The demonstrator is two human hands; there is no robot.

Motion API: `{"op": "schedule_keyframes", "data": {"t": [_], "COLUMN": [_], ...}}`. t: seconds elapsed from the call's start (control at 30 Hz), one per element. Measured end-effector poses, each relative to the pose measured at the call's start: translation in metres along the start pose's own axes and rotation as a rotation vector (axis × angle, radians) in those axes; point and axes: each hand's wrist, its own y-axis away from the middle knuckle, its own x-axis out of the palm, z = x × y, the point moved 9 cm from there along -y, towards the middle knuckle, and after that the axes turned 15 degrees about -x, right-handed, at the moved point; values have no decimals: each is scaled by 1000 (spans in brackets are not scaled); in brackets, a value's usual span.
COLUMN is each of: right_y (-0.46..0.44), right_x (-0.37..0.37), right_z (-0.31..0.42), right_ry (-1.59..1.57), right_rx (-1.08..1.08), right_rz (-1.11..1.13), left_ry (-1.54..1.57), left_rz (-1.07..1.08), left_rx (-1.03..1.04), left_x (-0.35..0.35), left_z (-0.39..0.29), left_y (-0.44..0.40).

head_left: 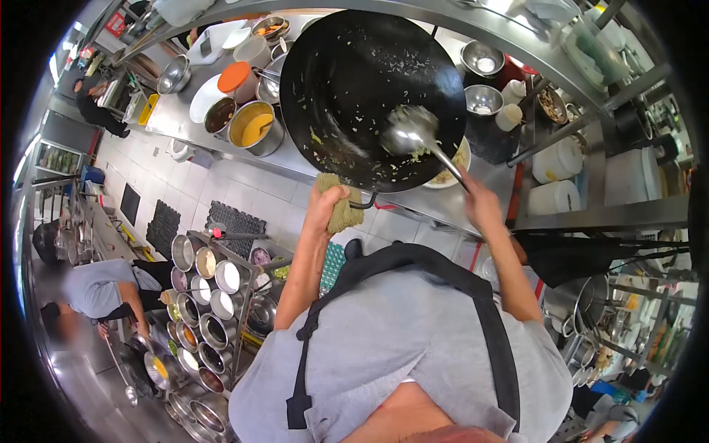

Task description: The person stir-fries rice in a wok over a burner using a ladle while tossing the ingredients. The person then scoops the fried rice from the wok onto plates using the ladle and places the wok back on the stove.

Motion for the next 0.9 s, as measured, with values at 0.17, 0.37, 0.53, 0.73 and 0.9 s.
{"op": "schedule_keyframes", "data": {"t": [0.17, 0.37, 0.53, 0.73, 0.9], "right_y": [48, 5, -41, -95, 40], "right_x": [-40, 1, -14, 7, 5], "right_z": [-17, 21, 19, -1, -25], "right_ry": [91, 89, 6, -54, -110], "right_rx": [16, 23, 41, 85, 82], "right_rz": [41, -43, -12, -132, -12], "left_ry": [-60, -18, -28, 1, 52], "left_rz": [-43, -23, -32, -6, 2], "left_rx": [-11, -23, -28, -50, -24], "left_x": [-25, -20, -24, -7, -12], "left_z": [9, 10, 14, 5, 0], "left_y": [0, 1, -2, 3, -16]}}
